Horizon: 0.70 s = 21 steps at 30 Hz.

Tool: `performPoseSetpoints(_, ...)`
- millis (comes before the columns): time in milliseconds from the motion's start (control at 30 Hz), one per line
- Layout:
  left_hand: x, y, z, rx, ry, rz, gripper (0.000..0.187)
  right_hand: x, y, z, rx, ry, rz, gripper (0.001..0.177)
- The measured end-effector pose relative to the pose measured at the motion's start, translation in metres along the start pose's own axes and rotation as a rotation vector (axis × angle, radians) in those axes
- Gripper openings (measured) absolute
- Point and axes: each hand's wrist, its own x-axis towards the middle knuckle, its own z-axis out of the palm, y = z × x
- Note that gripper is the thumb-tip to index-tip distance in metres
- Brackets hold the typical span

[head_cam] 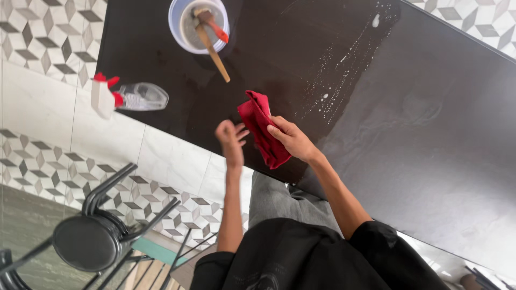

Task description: The person cleans a dark tabletop by spraying a cleaning solution and scrubbing with a brush, then wiping the surface with a red cloth. The person repeats the spray and scrub cycle on different areas of the table.

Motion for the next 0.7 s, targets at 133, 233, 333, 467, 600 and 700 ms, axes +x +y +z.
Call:
performPoseSetpoints(133, -0.025, 0.025, 0.04, 0.02, 0.025, -0.109, 0.076, 0.0, -0.012, -0.006, 0.162, 0.0, 0.003, 0.04)
performPoseSetpoints(233, -0.04, 0.032, 0.03, 0.066, 0.2, 0.035, 0.068, 0.0, -0.01, -0.018, 0.132, 0.146, -0.034, 0.039)
performPoseSetpoints(333, -0.055, 0.031, 0.01, 0.126, 0.275, 0.161, 0.064, 0.004, -0.002, -0.025, -0.418, 0.381, 0.017, 0.043)
performPoseSetpoints(467, -0.079, 0.013, 0.005, 0.747, 0.463, 0.407, 0.06, -0.01, 0.027, 0.001, -1.1, 0.522, -0.377, 0.056)
performPoseSetpoints(600, -0.063, -0.004, 0.012, 0.947, 0.3, 0.702, 0.041, -0.001, 0.062, 0.046, -1.175, 0.199, -0.417, 0.056)
performPoseSetpoints(700, -0.042, -0.017, 0.011, 1.057, 0.112, 0.705, 0.048, 0.02, 0.082, 0.055, -1.357, 0.118, -0.44, 0.058)
